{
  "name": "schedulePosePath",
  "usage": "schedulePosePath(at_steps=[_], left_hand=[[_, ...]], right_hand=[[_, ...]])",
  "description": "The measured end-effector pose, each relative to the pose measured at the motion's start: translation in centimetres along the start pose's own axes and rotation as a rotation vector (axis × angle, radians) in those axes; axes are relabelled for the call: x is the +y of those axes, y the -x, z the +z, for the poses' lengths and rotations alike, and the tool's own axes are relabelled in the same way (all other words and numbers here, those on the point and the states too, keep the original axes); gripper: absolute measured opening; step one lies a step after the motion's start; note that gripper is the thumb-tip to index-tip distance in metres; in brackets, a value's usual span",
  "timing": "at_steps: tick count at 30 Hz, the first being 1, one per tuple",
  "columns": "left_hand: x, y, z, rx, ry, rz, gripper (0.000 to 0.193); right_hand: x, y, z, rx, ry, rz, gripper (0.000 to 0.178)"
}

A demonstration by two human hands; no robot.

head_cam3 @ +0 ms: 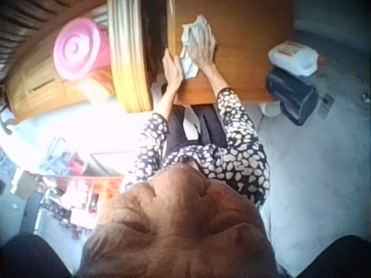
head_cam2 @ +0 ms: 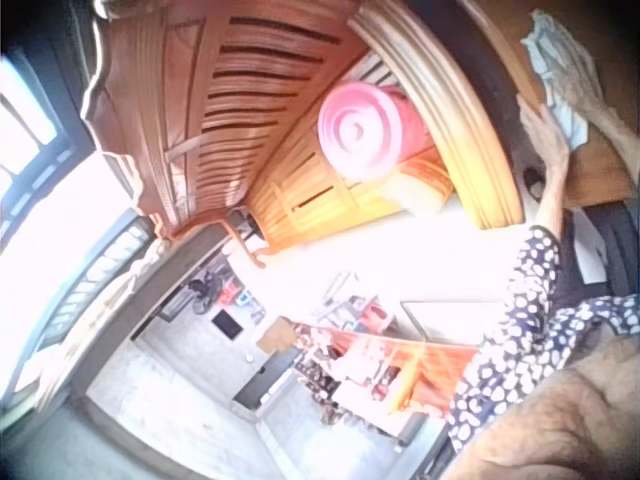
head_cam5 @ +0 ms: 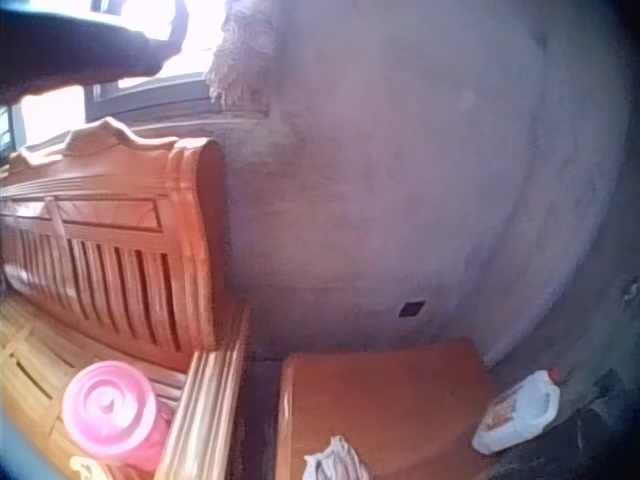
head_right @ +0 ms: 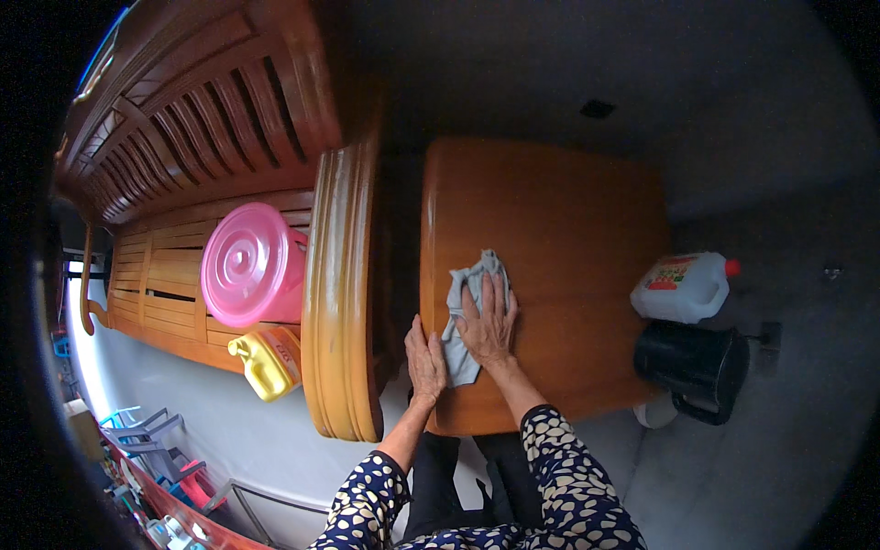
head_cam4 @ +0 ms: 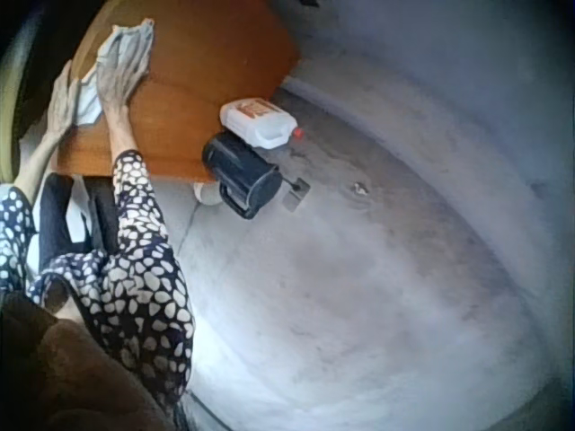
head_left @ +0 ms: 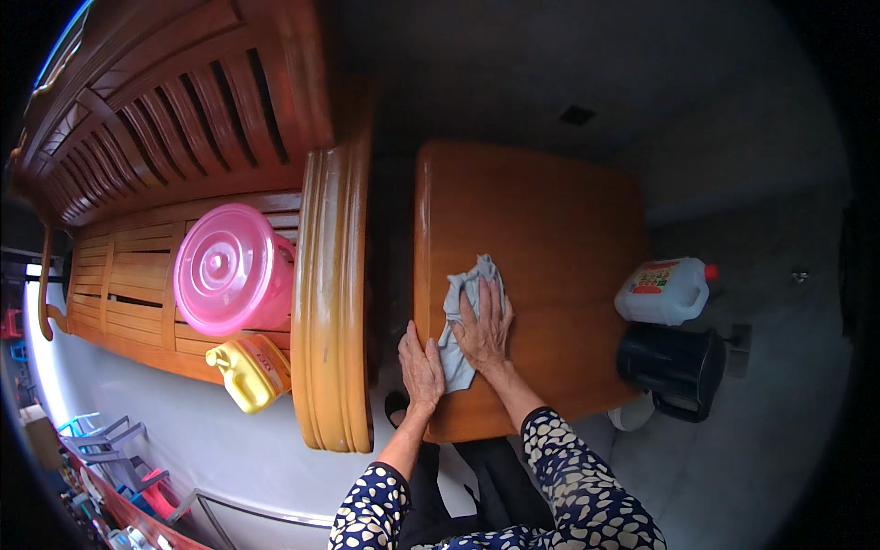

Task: The person wipes a wooden table surface with a cloth, moving a pink container and a yellow bottle to reach the area. They then wipe the white and yellow bottles individually with the cloth before placing them back on the table. Finally, the person wipes the pink container and places the cloth inside it.

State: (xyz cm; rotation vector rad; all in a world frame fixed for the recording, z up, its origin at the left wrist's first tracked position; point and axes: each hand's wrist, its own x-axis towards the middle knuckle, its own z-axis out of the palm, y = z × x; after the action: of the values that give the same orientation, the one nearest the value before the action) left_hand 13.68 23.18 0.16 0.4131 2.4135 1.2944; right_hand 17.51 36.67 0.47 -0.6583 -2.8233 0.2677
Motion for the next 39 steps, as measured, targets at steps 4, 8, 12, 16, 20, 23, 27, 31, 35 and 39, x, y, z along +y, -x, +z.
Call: schedulePosePath(at_steps=[4,8,12,16,20,23,27,31,35,39], left_hand=[[2.1,-0.4,0.4,-0.106,-0.168,-0.252,0.057],[1.9,-0.2,0.7,-0.053,-0.210,-0.193,0.057],[1.5,-0.3,0.9,-0.002,-0.202,-0.169,0.054],[0.1,-0.4,1.1,0.087,-0.037,-0.136,0.047],[0.0,-0.3,1.4,0.121,-0.060,-0.109,0.044],[0.8,-0.1,1.6,0.112,-0.142,-0.127,0.043],[1.4,-0.3,1.5,0.114,-0.186,-0.134,0.043],[1.6,-0.4,1.3,0.124,-0.235,-0.139,0.044],[1.9,-0.5,0.9,0.082,-0.231,-0.186,0.045],[1.7,-0.5,0.9,0.068,-0.224,-0.188,0.045]], right_hand=[[2.8,-4.8,0.4,-0.012,-0.036,-0.102,0.055],[5.7,-10.7,0.8,-0.040,0.034,0.003,0.060],[6.1,-11.5,1.3,0.032,-0.005,-0.027,0.046],[2.5,-5.6,0.8,-0.083,-0.107,-0.233,0.044],[0.4,-2.4,0.2,-0.110,-0.224,-0.371,0.045],[0.5,-4.9,0.9,-0.079,-0.246,-0.484,0.049],[0.1,-11.1,2.1,-0.065,-0.249,-0.460,0.042],[0.6,-16.5,3.3,0.053,-0.173,-0.391,0.035],[1.8,-21.1,4.0,0.120,-0.096,-0.290,0.034],[2.1,-23.6,4.0,0.207,-0.033,-0.184,0.036]])
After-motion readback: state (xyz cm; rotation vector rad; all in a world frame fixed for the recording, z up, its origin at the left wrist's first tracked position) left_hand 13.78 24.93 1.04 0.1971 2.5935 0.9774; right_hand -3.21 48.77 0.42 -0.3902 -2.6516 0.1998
